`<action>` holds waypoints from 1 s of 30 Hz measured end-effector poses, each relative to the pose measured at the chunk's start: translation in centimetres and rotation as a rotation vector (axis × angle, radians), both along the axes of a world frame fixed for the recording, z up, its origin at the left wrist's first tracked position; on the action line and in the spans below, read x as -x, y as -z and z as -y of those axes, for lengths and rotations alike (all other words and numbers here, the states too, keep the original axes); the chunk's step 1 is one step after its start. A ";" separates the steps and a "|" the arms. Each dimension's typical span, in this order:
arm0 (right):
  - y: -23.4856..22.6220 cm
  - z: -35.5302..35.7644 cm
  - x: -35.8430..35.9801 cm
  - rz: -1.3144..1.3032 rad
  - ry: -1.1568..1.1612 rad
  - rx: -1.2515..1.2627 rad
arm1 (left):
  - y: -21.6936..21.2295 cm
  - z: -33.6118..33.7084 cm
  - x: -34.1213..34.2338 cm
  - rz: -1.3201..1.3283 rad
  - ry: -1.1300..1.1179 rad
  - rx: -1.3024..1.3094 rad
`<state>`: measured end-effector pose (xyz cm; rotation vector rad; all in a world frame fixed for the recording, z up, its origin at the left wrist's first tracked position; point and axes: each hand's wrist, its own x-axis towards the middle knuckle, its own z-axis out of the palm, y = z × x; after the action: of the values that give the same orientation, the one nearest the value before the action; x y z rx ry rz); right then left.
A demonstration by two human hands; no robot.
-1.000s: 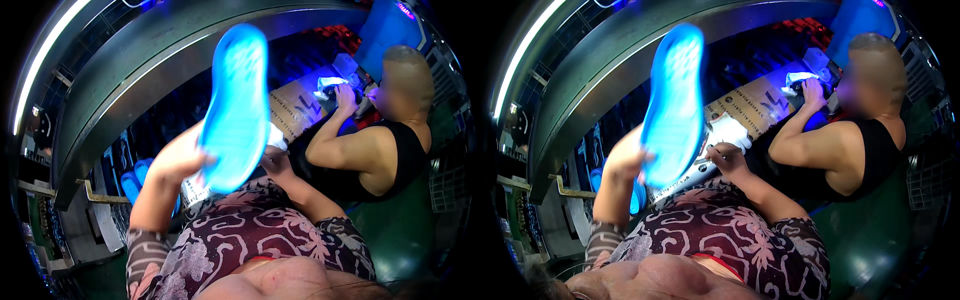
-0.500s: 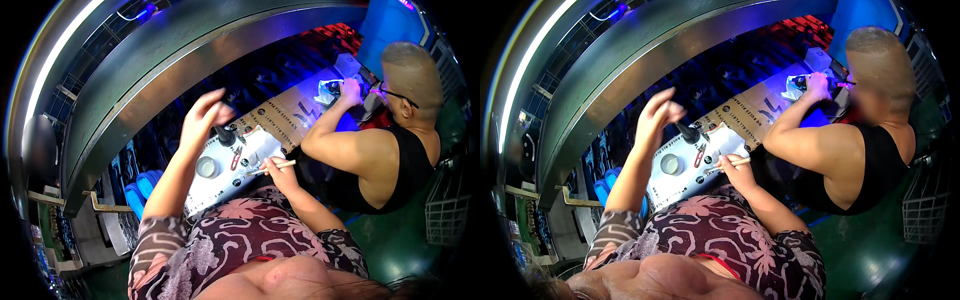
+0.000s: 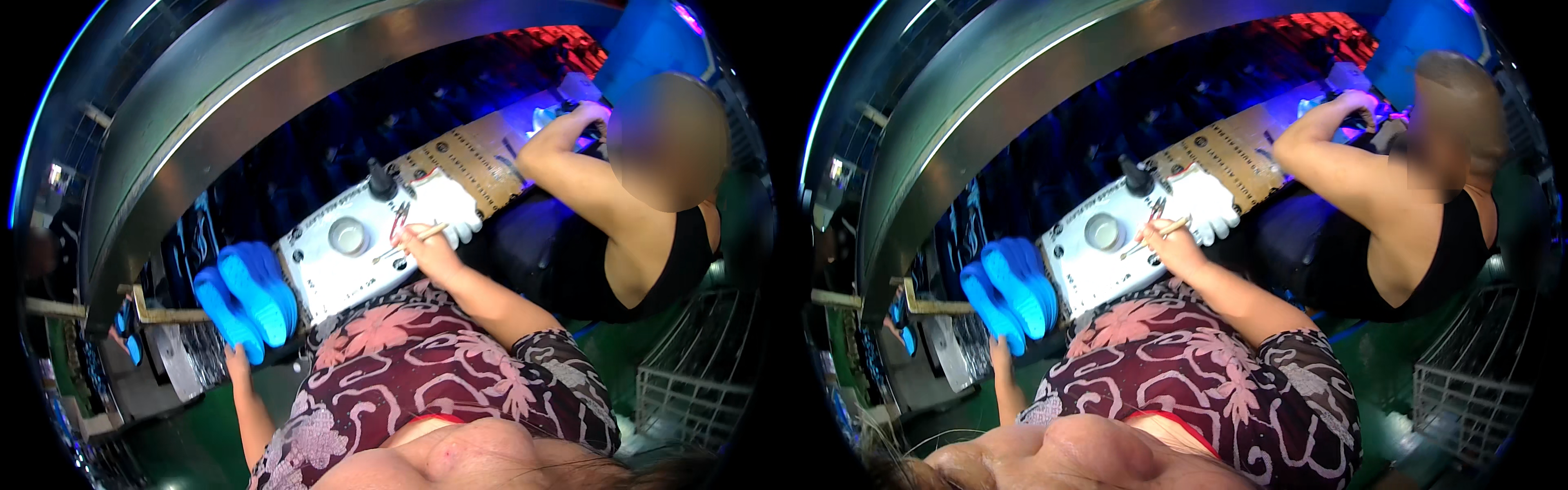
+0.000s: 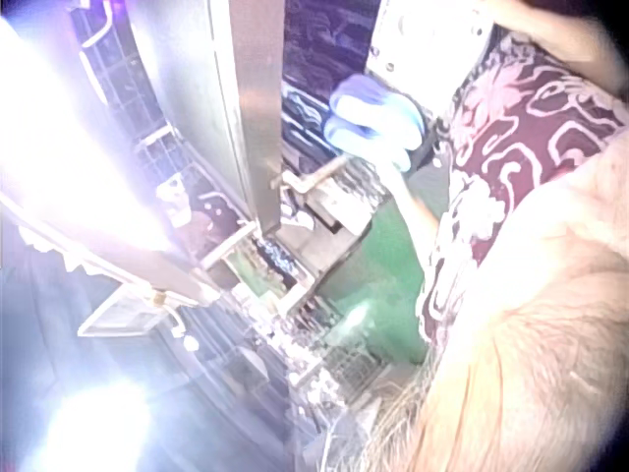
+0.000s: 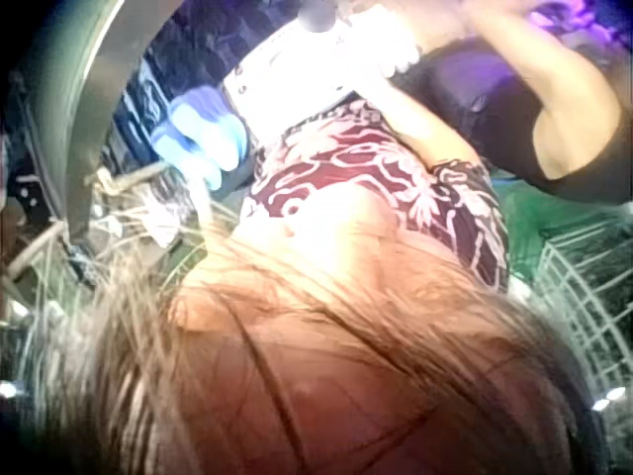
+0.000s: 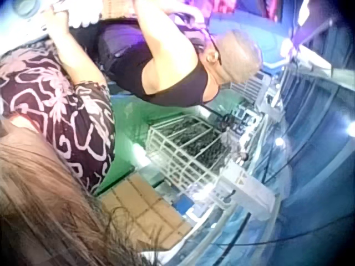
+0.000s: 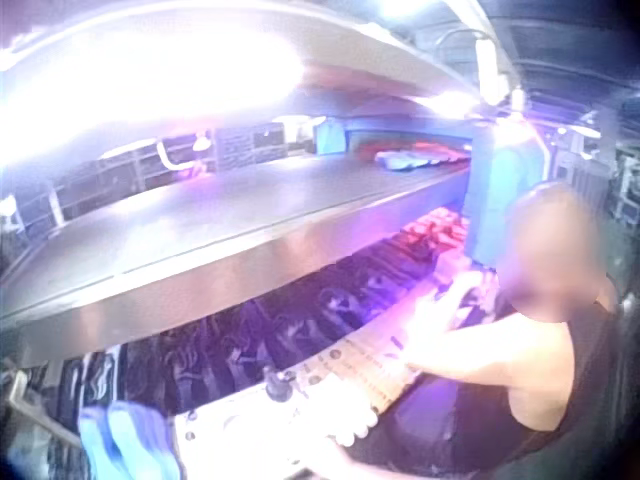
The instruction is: The person applies adhesive to shoe soles by dipping a brush into a glue pot, spreading the glue across each sole, and placing the soles onto the upper rack.
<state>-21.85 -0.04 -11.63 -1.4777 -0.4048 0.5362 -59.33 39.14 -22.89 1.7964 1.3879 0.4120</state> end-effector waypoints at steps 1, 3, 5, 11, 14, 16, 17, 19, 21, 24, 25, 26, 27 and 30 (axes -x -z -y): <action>-0.1 0.1 -0.3 0.047 -0.010 0.035 | -1.0 0.3 -0.2 -0.117 0.056 -0.087; -0.4 0.1 -0.8 0.103 0.028 0.048 | -4.0 2.4 -2.4 -0.295 0.109 -0.244; -1.6 -0.1 -1.3 0.153 0.059 0.144 | -6.2 4.2 -3.4 -0.364 0.125 -0.446; -3.4 -3.1 -3.5 0.437 -0.085 0.239 | -9.2 5.2 -4.5 -0.474 0.151 -0.460; -2.1 -5.8 -4.1 0.546 -0.157 0.284 | -10.1 5.4 -4.5 -0.435 0.103 -0.495; -1.4 -7.0 -4.5 0.795 -0.276 0.338 | -11.2 6.0 -4.7 -0.136 -0.018 -0.341; -0.4 -7.4 -4.6 0.881 -0.247 0.318 | -11.0 5.8 -4.4 -0.098 -0.022 -0.270; 0.1 -8.1 -4.4 0.928 -0.259 0.367 | -10.5 5.5 -4.0 0.146 -0.047 -0.065; 1.1 -8.5 -4.4 0.951 -0.285 0.390 | -11.1 5.5 -4.3 0.494 -0.104 0.402; 0.8 -8.0 -4.7 0.845 -0.255 0.257 | -12.4 6.5 -4.3 0.655 -0.003 0.709; 0.1 -7.8 -4.5 0.771 -0.241 0.268 | -12.3 6.6 -4.0 0.687 0.017 0.717; -0.3 -7.6 -4.4 0.771 -0.243 0.270 | -12.5 7.1 -3.9 0.687 0.015 0.719; -0.4 -7.3 -4.3 0.634 -0.183 0.269 | -12.9 7.9 -4.3 0.754 -0.025 0.726; -0.1 -6.8 -4.3 0.493 -0.115 0.289 | -14.0 10.3 -6.0 0.859 -0.030 0.732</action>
<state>-17.57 6.81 -11.56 -1.8762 -0.8285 0.3227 -53.36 28.86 -8.92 0.8254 0.7825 0.5184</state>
